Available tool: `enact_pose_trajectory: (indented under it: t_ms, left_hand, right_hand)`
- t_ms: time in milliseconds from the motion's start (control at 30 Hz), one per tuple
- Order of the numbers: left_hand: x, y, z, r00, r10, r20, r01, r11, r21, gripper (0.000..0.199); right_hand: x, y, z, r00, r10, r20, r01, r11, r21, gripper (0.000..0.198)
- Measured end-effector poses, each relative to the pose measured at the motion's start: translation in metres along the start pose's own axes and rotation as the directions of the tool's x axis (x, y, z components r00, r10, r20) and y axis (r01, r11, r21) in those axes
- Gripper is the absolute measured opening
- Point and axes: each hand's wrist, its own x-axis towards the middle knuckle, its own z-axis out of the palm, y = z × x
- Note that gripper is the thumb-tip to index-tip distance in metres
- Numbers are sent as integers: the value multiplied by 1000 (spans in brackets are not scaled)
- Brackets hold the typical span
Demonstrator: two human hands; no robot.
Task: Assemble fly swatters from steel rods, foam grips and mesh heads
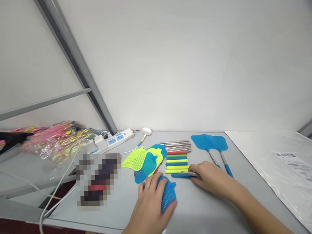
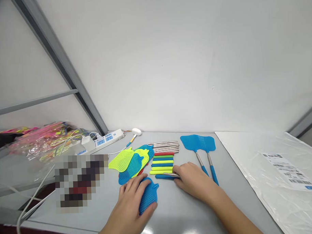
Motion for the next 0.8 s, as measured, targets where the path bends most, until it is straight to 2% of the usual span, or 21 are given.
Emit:
enact_pose_trajectory:
  t_ms: [233, 433, 567, 633, 700, 800]
  left_hand:
    - [0, -2, 2, 998, -67, 17, 67, 997, -39, 63]
    - [4, 1, -1, 987, -122, 101, 129, 989, -75, 45]
    - [6, -3, -1, 977, -177, 118, 193, 971, -140, 44]
    - [8, 0, -3, 961, -240, 137, 266, 939, -217, 44]
    - [15, 9, -8, 955, -249, 161, 290, 897, -334, 42]
    - [42, 37, -22, 979, -87, 185, 174, 832, -526, 39]
  right_hand:
    - [-1, 6, -4, 999, 37, 31, -39, 998, 58, 13]
    - [1, 9, -2, 999, 42, 18, -43, 998, 54, 15]
    - [2, 9, 0, 999, 11, -34, -8, 997, 80, 17]
    - [3, 8, -1, 996, 3, -87, 5, 996, 92, 21]
    - [4, 7, -4, 984, 0, -177, 20, 993, 112, 24]
    - [1, 6, -9, 923, 11, -384, 78, 973, 216, 27]
